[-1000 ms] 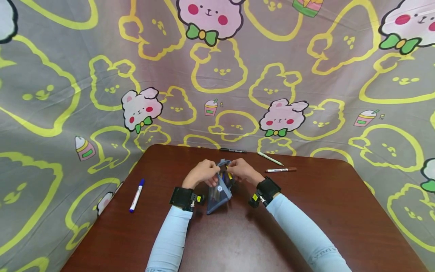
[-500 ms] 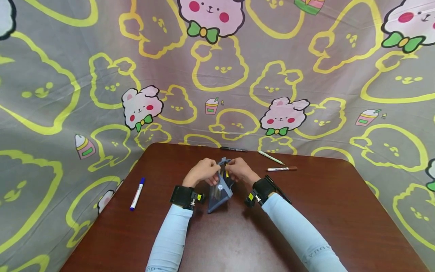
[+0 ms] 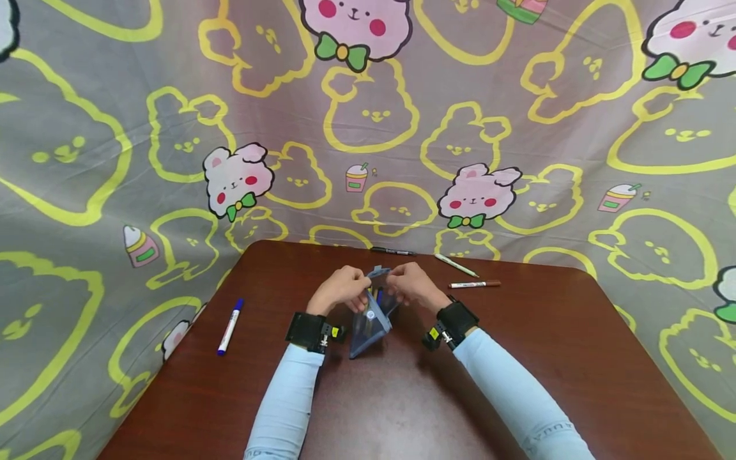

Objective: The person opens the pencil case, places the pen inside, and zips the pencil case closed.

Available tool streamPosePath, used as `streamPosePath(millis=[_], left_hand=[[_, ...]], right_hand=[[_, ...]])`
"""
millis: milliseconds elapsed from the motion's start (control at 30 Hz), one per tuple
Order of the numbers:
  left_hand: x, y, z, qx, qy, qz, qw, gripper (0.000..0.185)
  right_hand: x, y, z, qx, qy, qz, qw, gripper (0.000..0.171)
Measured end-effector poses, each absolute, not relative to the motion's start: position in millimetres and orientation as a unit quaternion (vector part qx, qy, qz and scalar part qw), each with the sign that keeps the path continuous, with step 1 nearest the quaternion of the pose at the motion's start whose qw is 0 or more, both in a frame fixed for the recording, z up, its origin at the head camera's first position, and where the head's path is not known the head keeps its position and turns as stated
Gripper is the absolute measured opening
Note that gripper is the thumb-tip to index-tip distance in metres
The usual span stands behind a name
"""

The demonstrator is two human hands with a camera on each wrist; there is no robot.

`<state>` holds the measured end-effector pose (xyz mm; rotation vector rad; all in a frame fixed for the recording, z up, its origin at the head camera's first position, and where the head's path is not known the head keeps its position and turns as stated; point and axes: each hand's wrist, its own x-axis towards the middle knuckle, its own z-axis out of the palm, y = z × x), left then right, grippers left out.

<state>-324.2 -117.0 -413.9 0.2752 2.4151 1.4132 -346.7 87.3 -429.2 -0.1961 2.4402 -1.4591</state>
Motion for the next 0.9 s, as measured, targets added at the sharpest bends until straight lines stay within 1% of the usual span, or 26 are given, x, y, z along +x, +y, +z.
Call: streamPosePath(millis=[167,367,600,900], left_hand=[[-324,-118,-416,0.091,0.848,0.497,0.161,0.024],[-325,-119,-416,0.095,0.844,0.502,0.161,0.023],[-325,-118,-416,0.095,0.840,0.507,0.167,0.023],[-326,-113,-418,0.095,0.841,0.503,0.176,0.024]], right_hand=[[-343,94,-426,-0.088,0.859,-0.487,0.132,0.028],[-336,109,-422,-0.103,0.869,-0.462,0.144,0.030],[-328,135,-419,-0.141,0.904,-0.373,0.155,0.023],[-323,156,-417,-0.153,0.927,-0.304,0.155,0.026]])
